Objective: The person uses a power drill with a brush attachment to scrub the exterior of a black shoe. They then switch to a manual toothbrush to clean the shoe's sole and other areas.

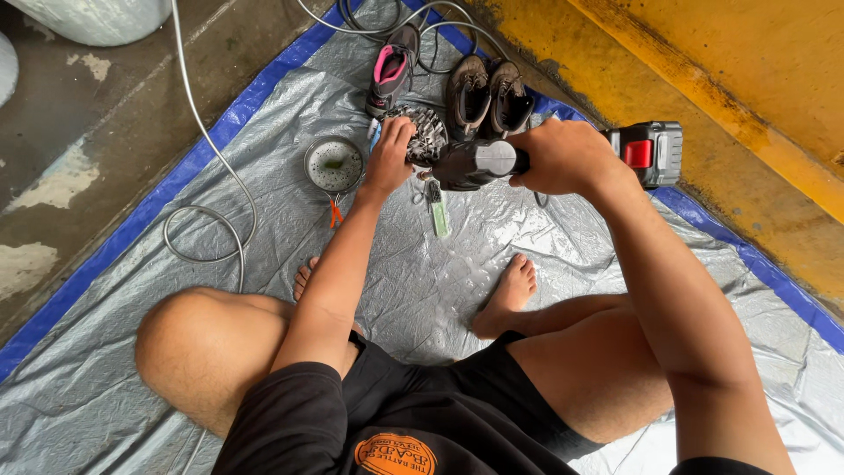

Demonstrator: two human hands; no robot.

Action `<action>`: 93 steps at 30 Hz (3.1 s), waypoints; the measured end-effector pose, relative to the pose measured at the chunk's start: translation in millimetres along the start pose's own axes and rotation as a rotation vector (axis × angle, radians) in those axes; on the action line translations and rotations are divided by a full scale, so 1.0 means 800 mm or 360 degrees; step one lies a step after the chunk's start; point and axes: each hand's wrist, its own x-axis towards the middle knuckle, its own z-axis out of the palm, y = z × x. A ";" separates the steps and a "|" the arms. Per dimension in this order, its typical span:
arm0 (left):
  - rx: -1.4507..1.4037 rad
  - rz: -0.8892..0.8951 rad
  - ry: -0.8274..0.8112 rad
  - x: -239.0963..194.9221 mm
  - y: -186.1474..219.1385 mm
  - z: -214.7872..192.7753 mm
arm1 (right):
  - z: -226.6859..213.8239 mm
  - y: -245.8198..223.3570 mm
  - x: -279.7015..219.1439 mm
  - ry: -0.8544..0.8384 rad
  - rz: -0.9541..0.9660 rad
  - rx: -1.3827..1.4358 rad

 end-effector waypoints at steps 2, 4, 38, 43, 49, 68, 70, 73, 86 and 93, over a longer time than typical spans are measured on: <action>0.0018 0.0007 0.0001 -0.005 -0.001 0.004 | 0.005 0.005 -0.001 0.0013 -0.0007 -0.0006; 0.0040 0.0011 0.0002 -0.010 -0.005 0.009 | 0.009 0.008 -0.001 0.0026 -0.0021 -0.0013; -0.0327 -0.1080 -0.0272 -0.127 -0.089 0.077 | 0.002 0.023 0.015 0.0164 0.0037 0.0184; -0.0210 -0.1031 -0.0025 -0.139 -0.048 0.081 | 0.003 0.012 0.012 0.0173 -0.0012 0.0160; 0.0145 -0.1165 -0.0278 -0.150 -0.021 0.079 | -0.011 0.006 0.004 0.0152 -0.0009 0.0220; -0.0601 -0.1687 -0.0152 -0.140 -0.087 0.066 | -0.031 -0.010 -0.011 0.0138 -0.0045 0.0222; -0.0567 -0.1731 -0.0206 -0.143 -0.098 0.077 | -0.032 -0.010 -0.007 0.0134 -0.0037 0.0236; -0.0521 -0.1812 -0.0357 -0.147 -0.113 0.091 | -0.034 -0.005 -0.004 0.0101 -0.0011 0.0265; -0.0809 -0.1836 -0.0286 -0.155 -0.090 0.078 | -0.040 -0.020 -0.016 0.0051 -0.0119 0.0124; -0.0788 -0.1989 -0.0287 -0.157 -0.110 0.096 | -0.040 -0.022 -0.005 0.0035 -0.0128 0.0190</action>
